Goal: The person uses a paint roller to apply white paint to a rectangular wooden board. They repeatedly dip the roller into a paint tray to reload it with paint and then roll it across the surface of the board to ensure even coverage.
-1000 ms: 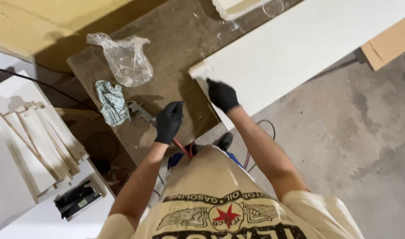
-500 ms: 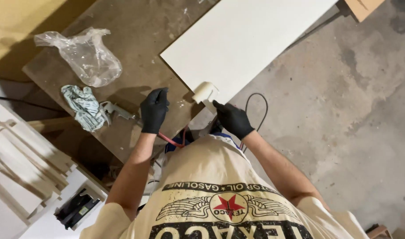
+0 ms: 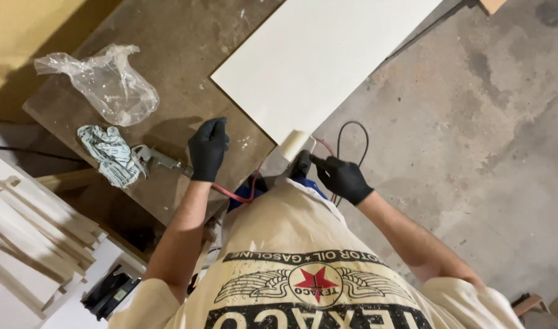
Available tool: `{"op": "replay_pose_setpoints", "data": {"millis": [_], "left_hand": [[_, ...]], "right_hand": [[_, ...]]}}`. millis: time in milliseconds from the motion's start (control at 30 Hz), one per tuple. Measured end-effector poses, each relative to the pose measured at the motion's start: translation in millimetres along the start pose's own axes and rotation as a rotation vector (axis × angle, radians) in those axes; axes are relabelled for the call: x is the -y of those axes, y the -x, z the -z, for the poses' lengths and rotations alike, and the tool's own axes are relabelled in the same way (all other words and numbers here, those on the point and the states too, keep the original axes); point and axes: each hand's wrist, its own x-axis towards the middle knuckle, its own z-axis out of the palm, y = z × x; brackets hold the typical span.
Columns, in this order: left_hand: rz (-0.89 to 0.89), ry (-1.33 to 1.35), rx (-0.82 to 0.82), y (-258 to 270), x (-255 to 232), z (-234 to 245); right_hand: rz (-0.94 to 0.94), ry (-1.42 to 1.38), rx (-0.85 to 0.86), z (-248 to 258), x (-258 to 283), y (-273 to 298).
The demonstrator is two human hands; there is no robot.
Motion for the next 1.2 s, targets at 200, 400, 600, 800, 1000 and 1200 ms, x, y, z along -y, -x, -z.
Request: {"op": "replay_pose_setpoints", "data": {"millis": [200, 400, 600, 800, 1000, 1200], "left_hand": [[0.009, 0.037, 0.016, 0.6, -6.3, -0.6], [-0.025, 0.099, 0.038, -2.0, -5.3, 0.0], [0.009, 0.099, 0.013, 4.0, -11.0, 8.3], [0.0, -0.114, 0.237, 30.2, 28.5, -5.6], [-0.346, -0.272, 0.544, 116.4, -39.9, -54.5], [-0.494, -0.404, 0.474, 129.0, -57.1, -46.8]], "right_hand": [[0.05, 0.045, -0.067, 4.6, 10.1, -11.9], [0.024, -0.071, -0.068, 1.8, 15.2, -27.5], [0.139, -0.354, -0.147, 71.0, -0.3, 14.3], [-0.874, -1.587, -0.255, 43.8, -25.2, 55.6], [-0.889, -1.843, -0.177, 47.0, 87.0, -4.0], [-0.712, -1.744, -0.124, 19.1, 124.7, -55.9]]}}
